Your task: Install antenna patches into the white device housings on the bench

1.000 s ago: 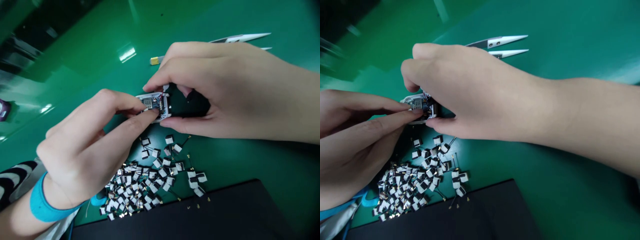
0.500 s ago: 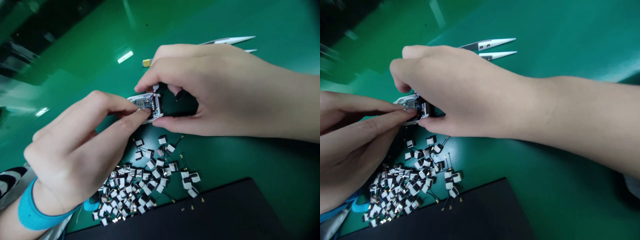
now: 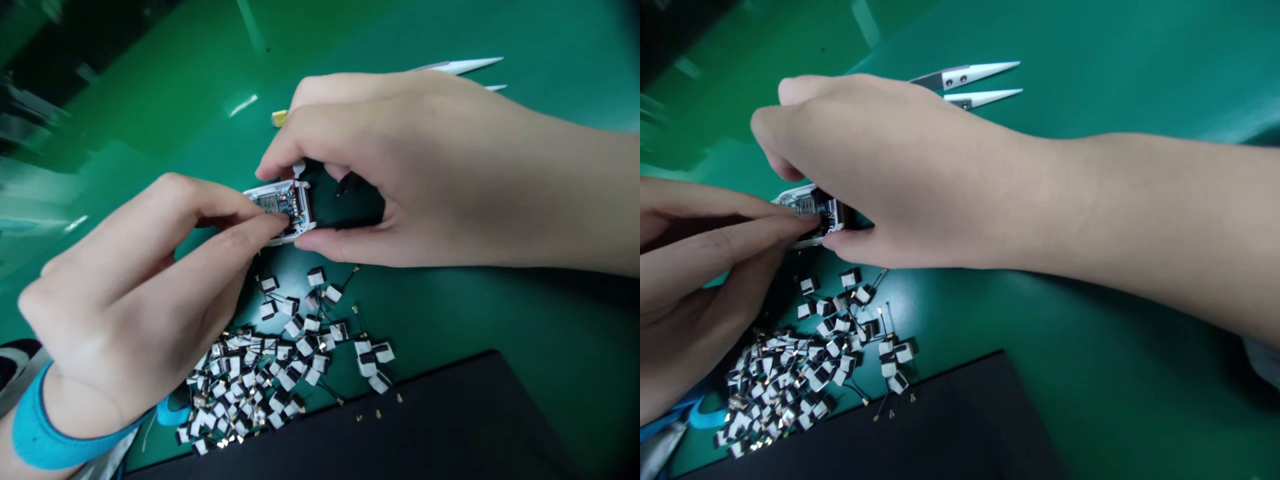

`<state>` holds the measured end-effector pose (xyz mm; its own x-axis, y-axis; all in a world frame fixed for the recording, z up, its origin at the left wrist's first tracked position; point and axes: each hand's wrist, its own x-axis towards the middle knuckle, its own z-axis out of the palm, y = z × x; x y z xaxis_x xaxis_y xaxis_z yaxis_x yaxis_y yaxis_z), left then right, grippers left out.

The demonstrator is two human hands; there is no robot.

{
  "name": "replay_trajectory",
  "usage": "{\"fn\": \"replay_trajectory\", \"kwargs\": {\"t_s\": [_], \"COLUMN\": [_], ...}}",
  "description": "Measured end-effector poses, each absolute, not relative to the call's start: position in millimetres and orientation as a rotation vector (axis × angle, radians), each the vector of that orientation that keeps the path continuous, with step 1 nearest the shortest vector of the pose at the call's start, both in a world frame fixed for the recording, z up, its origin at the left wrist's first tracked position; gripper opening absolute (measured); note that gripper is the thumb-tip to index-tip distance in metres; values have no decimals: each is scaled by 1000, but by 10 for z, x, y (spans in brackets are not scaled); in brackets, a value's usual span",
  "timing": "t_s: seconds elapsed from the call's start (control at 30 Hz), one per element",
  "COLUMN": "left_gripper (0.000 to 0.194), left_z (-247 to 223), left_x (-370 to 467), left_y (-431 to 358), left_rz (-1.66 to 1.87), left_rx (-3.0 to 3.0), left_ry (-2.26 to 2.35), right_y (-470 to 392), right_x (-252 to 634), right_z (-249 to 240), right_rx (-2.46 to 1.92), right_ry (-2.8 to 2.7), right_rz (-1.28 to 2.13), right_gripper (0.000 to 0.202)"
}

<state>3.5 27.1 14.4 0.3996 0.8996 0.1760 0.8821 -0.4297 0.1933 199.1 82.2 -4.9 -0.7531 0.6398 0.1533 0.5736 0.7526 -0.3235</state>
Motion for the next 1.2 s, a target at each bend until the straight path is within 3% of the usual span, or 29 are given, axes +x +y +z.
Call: {"fn": "replay_trajectory", "kwargs": {"t_s": [1.2], "left_gripper": [19], "left_z": [129], "left_x": [6], "left_y": [321], "left_rz": [393], "left_rx": [2521], "left_ry": [1620], "right_y": [814], "right_x": [1991], "right_z": [-98], "right_rx": [-844], "right_ry": [-2630], "right_rz": [335], "right_gripper": [35]}}
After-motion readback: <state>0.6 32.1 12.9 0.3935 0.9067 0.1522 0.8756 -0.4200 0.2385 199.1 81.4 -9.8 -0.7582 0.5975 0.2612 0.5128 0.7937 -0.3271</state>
